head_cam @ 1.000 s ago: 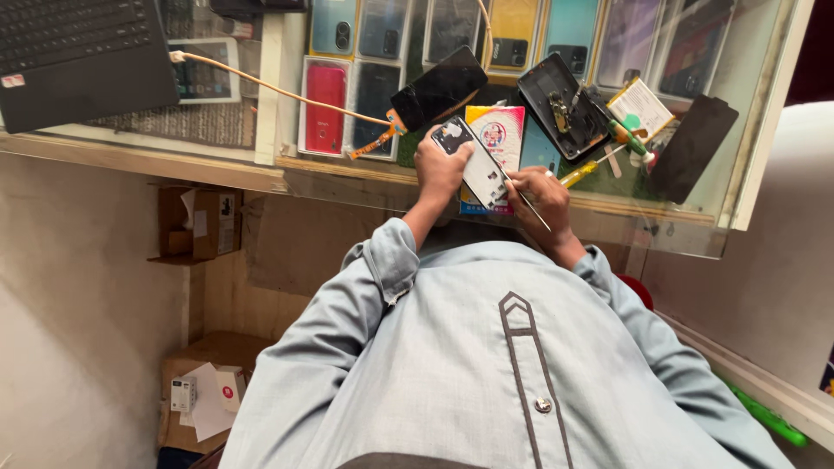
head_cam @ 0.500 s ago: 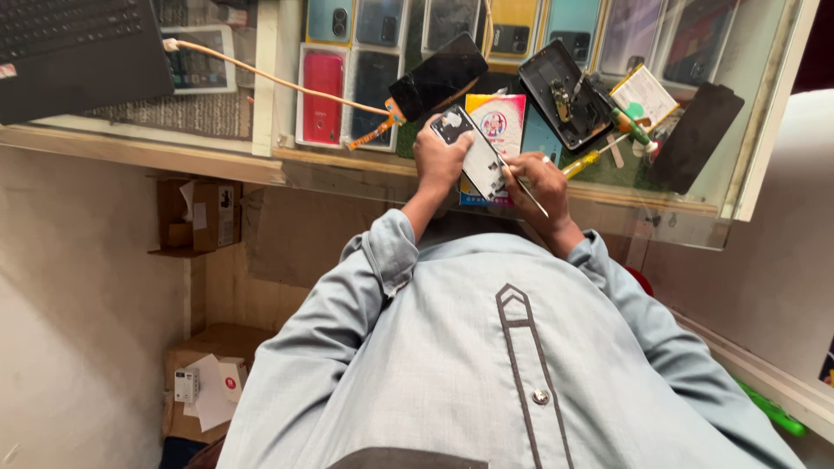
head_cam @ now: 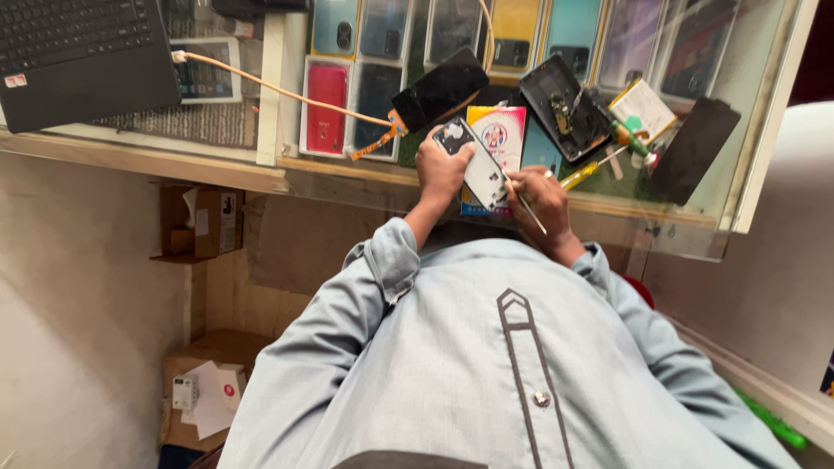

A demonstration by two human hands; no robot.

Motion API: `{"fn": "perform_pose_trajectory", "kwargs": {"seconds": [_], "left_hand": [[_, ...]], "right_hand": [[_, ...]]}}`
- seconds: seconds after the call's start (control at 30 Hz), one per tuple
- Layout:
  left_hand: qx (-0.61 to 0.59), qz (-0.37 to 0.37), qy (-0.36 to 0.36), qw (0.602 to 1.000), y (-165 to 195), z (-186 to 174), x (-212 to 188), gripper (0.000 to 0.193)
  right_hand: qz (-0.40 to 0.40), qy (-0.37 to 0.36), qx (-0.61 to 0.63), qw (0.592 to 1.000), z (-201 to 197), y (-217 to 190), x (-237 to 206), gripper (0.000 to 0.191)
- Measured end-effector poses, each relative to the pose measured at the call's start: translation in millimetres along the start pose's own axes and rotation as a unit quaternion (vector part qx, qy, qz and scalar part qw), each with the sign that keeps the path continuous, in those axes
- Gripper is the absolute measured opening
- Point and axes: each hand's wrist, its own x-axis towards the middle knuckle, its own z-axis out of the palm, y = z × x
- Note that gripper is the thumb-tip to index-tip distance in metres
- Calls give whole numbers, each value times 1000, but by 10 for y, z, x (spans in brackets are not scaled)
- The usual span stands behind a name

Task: The person uses a yellow screwdriver to pry and separate the back cover of a smartphone. They carefully work around the edges to release clips and then lift the cover to expose the internal components.

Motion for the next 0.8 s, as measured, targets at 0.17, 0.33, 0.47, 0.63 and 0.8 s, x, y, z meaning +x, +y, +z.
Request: {"fn": "perform_pose_trajectory", "kwargs": {"seconds": [0.17,0.33,0.47,0.63,0.8], "left_hand": [[-12,-25,-18,999,4,-5,-9,33],[3,-13,-6,1000,47,-18,-19,32],[-1,-17,-11,1000,76,-19,-39,32],[-10,-24,-17,1000,76,-16,-45,30],[-4,-20,-14,1000,93,-22,-40,30]], "right_hand": [[13,-26,11,1000,13,17,27,12],[-11,1,-4,1000,11,58,14,10],[21,0,54,998,-7,75,-4,11],[21,-15,50,998,-7,72,-8,14],[25,-6,50,998,7,65,3,13]]}}
